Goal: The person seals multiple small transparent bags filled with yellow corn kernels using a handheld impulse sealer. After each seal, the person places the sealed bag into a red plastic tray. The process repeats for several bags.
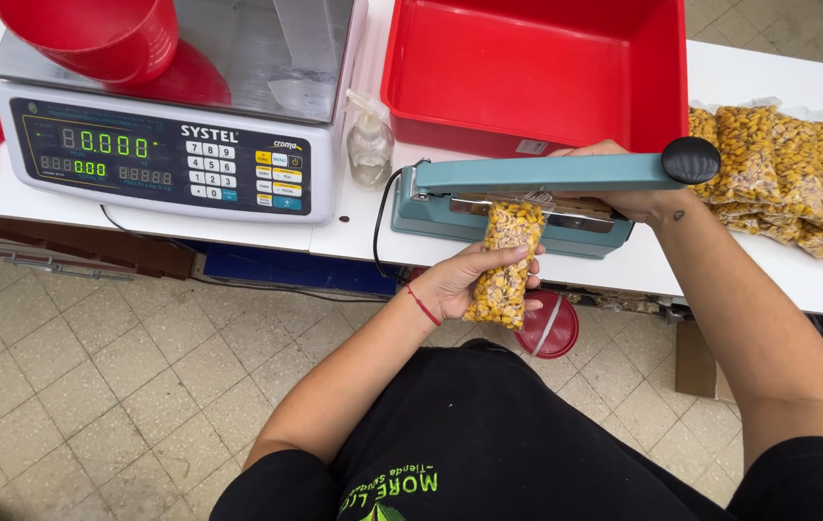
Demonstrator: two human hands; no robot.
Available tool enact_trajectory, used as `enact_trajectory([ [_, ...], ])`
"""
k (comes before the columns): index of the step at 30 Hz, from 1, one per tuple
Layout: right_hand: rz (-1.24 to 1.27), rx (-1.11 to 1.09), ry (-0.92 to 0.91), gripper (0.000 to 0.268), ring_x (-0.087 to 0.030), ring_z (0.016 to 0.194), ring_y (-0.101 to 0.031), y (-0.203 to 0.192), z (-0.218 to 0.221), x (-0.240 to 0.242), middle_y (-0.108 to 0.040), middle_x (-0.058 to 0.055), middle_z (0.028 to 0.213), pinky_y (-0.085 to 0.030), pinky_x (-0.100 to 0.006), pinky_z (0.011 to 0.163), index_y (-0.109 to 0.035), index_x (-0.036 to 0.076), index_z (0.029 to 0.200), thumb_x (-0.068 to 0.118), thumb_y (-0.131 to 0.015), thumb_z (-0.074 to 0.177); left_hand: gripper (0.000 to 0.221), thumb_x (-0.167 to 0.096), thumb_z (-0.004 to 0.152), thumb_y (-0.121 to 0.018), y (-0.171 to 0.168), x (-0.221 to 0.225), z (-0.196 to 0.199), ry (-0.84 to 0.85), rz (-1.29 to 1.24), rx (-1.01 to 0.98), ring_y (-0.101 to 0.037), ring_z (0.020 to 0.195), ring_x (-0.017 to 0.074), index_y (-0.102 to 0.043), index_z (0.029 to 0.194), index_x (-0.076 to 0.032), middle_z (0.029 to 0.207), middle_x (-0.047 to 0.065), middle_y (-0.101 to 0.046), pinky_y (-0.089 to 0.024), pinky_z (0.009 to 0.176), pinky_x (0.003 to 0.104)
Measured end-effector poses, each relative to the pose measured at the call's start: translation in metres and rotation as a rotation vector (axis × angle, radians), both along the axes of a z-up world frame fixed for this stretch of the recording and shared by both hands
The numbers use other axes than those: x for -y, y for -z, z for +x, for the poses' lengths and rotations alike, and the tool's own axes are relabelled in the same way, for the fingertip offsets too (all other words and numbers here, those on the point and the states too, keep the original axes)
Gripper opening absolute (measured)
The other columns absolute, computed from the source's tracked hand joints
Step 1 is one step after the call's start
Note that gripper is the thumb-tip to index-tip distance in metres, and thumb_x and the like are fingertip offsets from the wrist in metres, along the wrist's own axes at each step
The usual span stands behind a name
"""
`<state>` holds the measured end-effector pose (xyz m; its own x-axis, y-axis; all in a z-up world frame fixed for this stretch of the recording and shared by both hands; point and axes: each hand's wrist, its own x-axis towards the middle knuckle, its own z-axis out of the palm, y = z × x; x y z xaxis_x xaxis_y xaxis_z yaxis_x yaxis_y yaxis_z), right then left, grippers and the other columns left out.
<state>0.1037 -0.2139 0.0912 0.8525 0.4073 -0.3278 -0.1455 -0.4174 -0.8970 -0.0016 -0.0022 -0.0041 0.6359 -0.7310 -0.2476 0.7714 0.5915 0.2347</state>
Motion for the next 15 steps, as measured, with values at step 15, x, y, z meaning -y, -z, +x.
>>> enact_trajectory([
  [15,-0.06,0.556,0.533,0.037,-0.03,0.117,-0.067,0.029,-0.126,0.061,-0.073,-0.016,0.12,-0.049,-0.046,0.106,-0.073,0.007,0.125,0.034,-0.051,0.112,0.054,-0.017,0.069,-0.097,0.001,0.042,0.001,-0.159,0.535,0.615,-0.071,0.096,0.0182,-0.068,0.113,-0.004,0.096,0.01,-0.074,-0.06,0.083,0.037],
])
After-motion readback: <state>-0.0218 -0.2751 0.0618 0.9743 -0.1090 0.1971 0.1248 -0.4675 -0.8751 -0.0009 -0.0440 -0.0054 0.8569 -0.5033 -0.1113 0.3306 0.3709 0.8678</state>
